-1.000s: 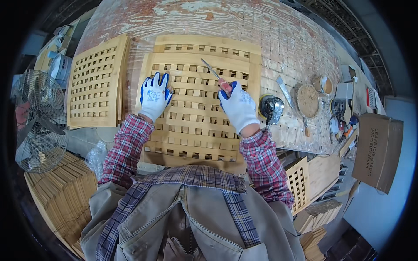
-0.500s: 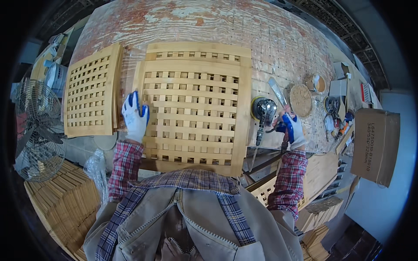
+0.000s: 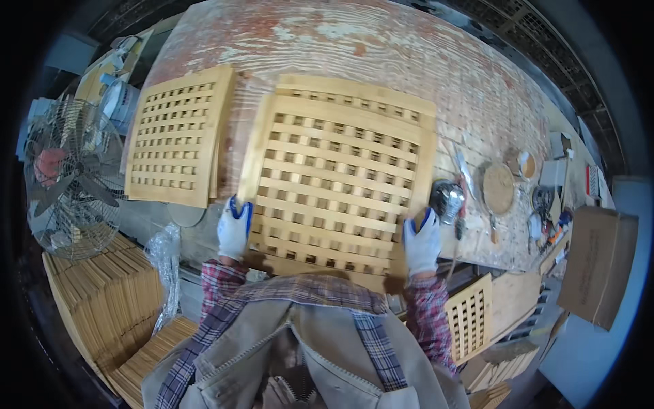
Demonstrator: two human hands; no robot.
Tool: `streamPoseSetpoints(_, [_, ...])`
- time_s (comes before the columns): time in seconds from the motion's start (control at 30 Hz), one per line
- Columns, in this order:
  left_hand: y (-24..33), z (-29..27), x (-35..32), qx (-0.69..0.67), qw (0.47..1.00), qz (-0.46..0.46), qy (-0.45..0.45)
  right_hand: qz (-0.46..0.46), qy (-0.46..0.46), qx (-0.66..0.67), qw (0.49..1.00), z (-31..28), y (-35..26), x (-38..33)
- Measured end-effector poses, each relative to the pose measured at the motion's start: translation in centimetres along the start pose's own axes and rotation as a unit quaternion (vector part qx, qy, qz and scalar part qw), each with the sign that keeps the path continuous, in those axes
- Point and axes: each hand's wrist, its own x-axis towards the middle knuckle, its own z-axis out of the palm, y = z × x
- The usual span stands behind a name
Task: Sanding the surfaces and edges of square wooden lattice panels using an orbital sander at a workbench.
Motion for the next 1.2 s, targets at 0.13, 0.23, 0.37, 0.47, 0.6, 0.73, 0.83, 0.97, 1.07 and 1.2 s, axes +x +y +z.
streamPoseSetpoints(0.13, [3.5, -2.1, 1.9, -0.144, 0.988, 0.049, -0.007, 0.163, 0.051, 0.114, 0.979, 1.9, -1.6, -3.8])
streamPoseSetpoints(0.23, [2.0, -0.3, 3.7, -0.344, 0.936, 0.053, -0.057, 0.249, 0.043, 0.208, 0.945, -1.2, -5.6, -2.4])
streamPoseSetpoints(0.37, [1.5, -2.2, 5.8, -0.416, 0.902, 0.111, 0.030, 0.162, 0.152, 0.163, 0.961, -0.1, -5.7, -1.7])
streamPoseSetpoints(0.47, [-1.0, -7.3, 9.8, -0.336, 0.940, 0.055, 0.017, 0.094, 0.161, 0.175, 0.967, -0.4, -11.1, 0.5])
streamPoseSetpoints(0.6, [-11.4, -9.1, 18.5, -0.290, 0.953, 0.021, 0.088, 0.032, 0.070, 0.260, 0.963, 0.3, -24.0, 3.9])
streamPoseSetpoints(0.73, [-21.2, -15.3, 28.0, -0.005, 0.993, -0.031, 0.115, -0.077, -0.019, 0.191, 0.978, 4.6, -36.0, 7.2])
streamPoseSetpoints(0.83, [-23.9, -19.6, 33.4, 0.048, 0.990, 0.024, 0.127, -0.096, -0.094, 0.234, 0.963, 10.7, -41.5, 9.3])
streamPoseSetpoints(0.97, [-34.3, -19.1, 37.8, 0.157, 0.980, -0.011, 0.125, -0.281, -0.272, 0.122, 0.912, 15.5, -45.2, 5.5])
streamPoseSetpoints(1.07, [-30.9, -16.7, 38.8, 0.117, 0.988, -0.077, 0.064, -0.239, -0.218, 0.078, 0.943, 16.6, -45.6, 3.7])
streamPoseSetpoints(1.2, [-32.8, -16.5, 38.1, 0.094, 0.990, -0.035, 0.103, -0.234, -0.274, 0.100, 0.927, 14.8, -45.3, 3.2])
